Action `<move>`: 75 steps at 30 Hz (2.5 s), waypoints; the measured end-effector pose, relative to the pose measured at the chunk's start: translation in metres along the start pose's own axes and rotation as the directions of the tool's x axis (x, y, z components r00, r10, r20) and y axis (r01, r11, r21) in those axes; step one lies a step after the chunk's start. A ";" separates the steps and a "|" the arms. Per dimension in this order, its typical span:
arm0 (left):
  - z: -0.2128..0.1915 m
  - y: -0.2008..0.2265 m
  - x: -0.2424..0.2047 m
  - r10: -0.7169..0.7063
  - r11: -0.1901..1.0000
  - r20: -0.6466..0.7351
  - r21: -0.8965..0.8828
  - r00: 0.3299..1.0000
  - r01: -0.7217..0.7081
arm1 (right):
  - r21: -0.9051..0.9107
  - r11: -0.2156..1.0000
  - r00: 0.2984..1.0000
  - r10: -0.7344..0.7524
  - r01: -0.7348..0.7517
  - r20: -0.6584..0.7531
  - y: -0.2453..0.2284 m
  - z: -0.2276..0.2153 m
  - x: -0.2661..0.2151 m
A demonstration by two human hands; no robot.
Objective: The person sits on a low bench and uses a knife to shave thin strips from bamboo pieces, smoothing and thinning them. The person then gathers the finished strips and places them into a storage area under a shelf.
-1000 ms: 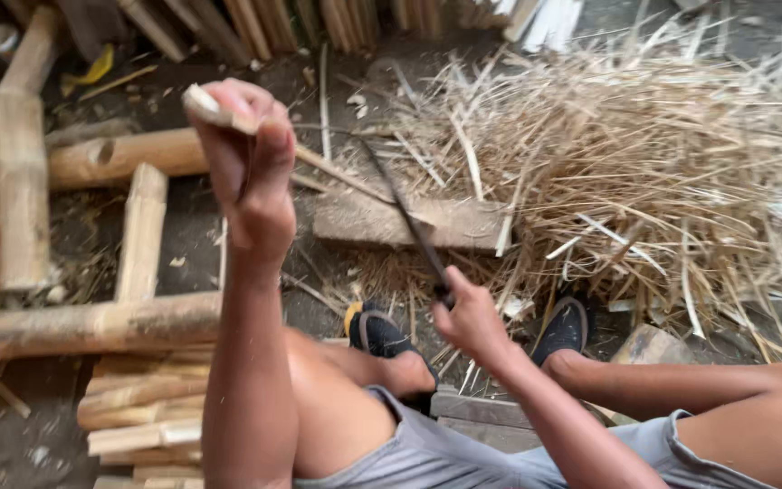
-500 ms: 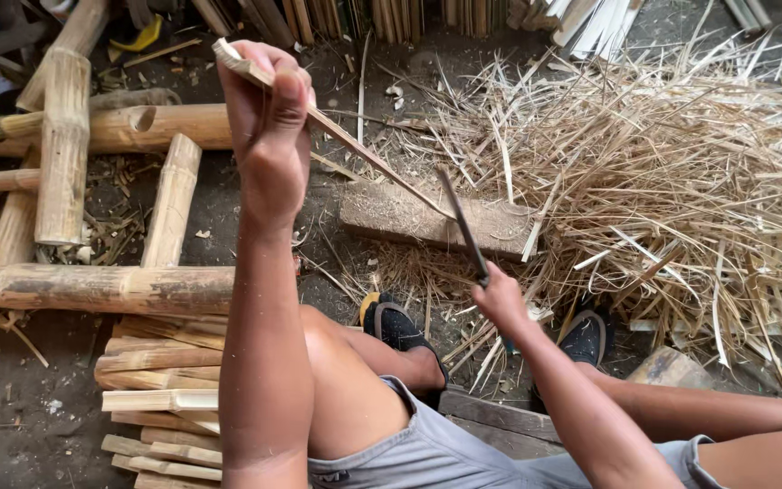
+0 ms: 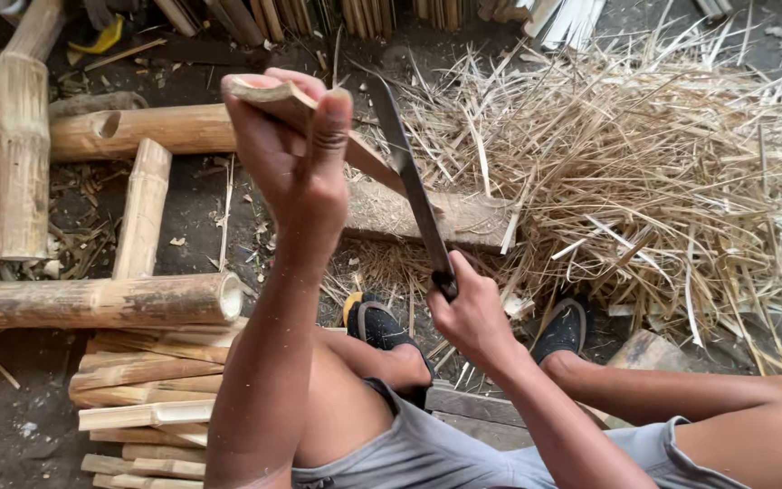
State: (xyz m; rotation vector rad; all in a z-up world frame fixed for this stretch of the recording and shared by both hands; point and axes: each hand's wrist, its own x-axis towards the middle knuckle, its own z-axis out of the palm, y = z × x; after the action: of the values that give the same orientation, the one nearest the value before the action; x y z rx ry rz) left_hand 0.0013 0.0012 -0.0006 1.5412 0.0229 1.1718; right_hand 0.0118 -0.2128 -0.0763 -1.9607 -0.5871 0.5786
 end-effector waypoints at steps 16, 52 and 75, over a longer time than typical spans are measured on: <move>-0.036 -0.015 0.017 -0.029 0.995 -0.063 0.098 0.998 0.035 | -0.331 0.935 0.990 0.141 -0.130 0.010 0.127 0.024 0.063; 0.033 -0.162 -0.040 -0.687 0.726 -0.069 -0.096 0.723 0.681 | -0.249 0.892 0.916 0.321 -0.378 -0.241 0.299 0.026 0.030; 0.002 -0.035 -0.033 0.111 0.981 -0.366 0.188 0.924 -0.043 | -0.096 0.955 0.958 -0.285 0.280 -0.041 0.007 0.024 -0.003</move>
State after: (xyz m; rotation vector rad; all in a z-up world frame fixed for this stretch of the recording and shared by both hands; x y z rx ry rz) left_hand 0.0055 -0.0067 -0.0484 1.4579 0.3329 1.5504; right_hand -0.0045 -0.2016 -0.0916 -1.9232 -0.8546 0.3231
